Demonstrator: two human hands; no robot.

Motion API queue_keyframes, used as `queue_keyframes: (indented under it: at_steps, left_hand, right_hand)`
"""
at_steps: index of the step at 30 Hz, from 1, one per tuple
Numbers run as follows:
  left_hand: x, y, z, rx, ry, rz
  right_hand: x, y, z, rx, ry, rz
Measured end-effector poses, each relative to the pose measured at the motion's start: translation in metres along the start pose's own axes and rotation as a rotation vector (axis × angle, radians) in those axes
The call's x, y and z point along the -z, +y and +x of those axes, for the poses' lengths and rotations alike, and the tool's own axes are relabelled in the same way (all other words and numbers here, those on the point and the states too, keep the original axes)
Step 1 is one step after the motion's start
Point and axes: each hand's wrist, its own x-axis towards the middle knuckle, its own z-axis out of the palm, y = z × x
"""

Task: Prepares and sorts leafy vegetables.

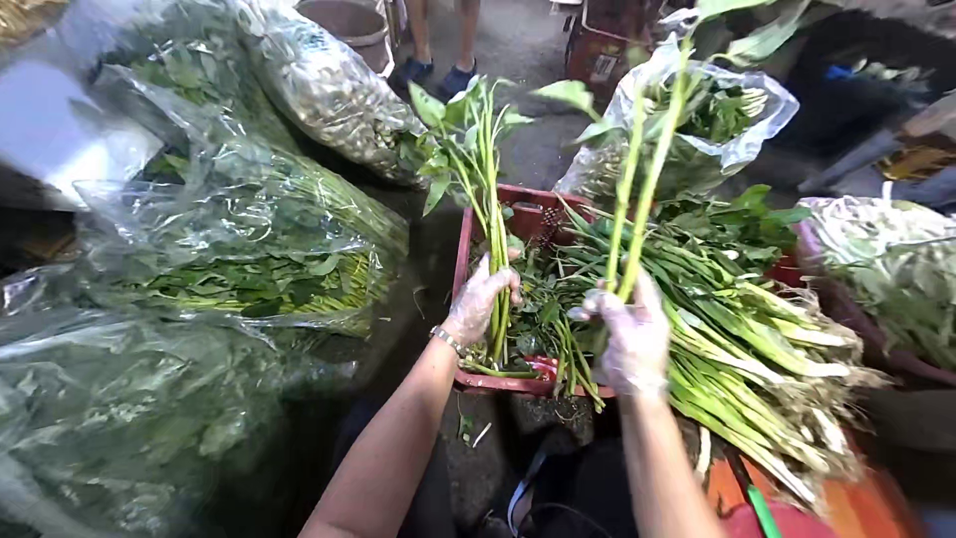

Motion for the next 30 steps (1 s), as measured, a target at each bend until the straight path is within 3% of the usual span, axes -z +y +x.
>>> queue_keyframes:
  at_steps: [7,13,19,22,26,30]
  left_hand:
    - [-0.039,0.006,-0.014,0.002,0.203,0.321]
    - [-0.043,0.006,-0.016,0.078,0.273,0.352]
    - [-0.046,-0.001,-0.017,-0.139,0.296,0.330]
    - [-0.042,-0.004,-0.008,-0.222,0.258,0.134]
    - [-0.044,0.003,-0.015,-0.128,0.331,0.281]
    - [-0.045,-0.001,-0.018,-0.038,0.229,0.350]
  right_hand:
    - [-0.073,0.038,-0.019,-0.019,0.023,-0.024]
    - [-0.068,0.053,-0.032,0.056,-0.021,-0.213]
    - [-0.068,0.053,-0.038,0.124,0.052,-0.169]
    - [-0.064,0.051,-0.041,0.201,0.109,-0.105]
    - [-0.060,0.060,-0.054,0.261,0.087,-0.200]
    - [-0.057,0.062,-0.058,0.262,0.024,-0.499]
